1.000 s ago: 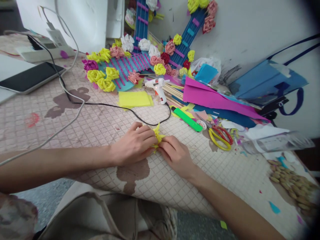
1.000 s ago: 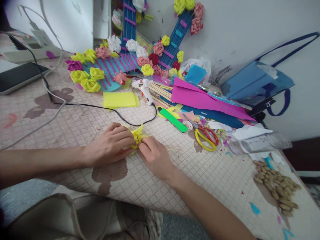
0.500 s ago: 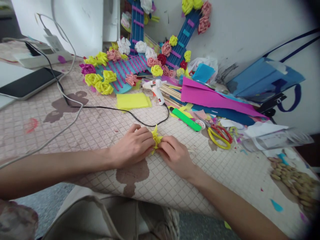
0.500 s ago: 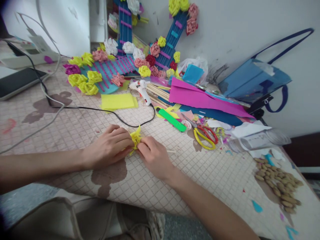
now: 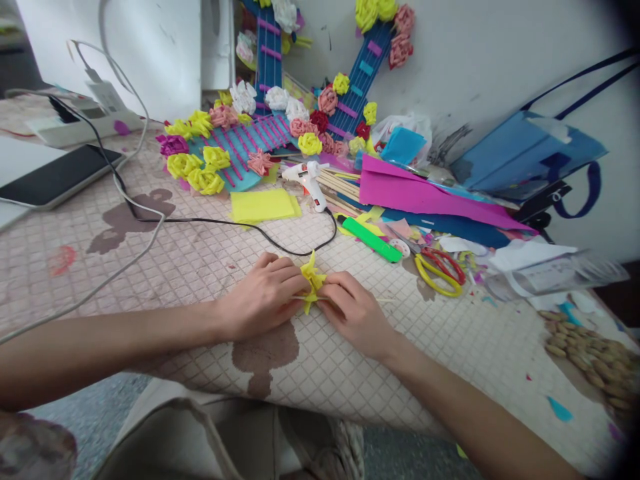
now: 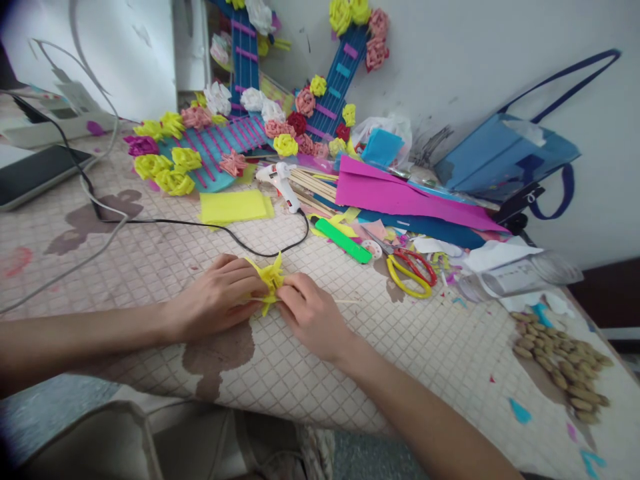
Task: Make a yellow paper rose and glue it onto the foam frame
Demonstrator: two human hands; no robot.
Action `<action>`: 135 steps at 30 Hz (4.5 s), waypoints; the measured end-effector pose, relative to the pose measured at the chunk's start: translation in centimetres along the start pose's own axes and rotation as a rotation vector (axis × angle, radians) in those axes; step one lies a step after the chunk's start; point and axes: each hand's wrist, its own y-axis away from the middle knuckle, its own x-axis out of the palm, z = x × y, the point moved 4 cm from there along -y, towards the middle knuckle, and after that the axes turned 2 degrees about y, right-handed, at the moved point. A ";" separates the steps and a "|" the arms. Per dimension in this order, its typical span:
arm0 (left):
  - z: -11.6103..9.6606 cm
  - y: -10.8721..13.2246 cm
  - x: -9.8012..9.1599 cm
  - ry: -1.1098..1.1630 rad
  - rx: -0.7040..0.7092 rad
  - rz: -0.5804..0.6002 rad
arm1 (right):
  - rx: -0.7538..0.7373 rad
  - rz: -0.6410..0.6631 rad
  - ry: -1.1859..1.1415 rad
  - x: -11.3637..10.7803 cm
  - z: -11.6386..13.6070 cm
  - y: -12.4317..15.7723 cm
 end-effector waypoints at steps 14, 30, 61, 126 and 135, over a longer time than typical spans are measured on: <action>0.0 0.1 0.3 0.033 0.003 -0.027 | 0.099 0.008 -0.075 -0.4 0.2 0.1; -0.2 0.1 0.5 0.085 -0.011 -0.056 | 0.099 -0.019 -0.137 -0.5 0.6 -0.1; 0.0 0.0 0.1 0.167 -0.055 -0.097 | 0.028 -0.057 0.375 0.6 2.3 0.5; -1.7 -0.1 0.3 -0.041 0.131 -0.049 | 0.260 -0.008 0.227 0.1 2.0 2.4; -2.1 -0.3 0.0 -0.029 0.125 -0.062 | 0.262 -0.026 0.365 0.6 2.1 1.8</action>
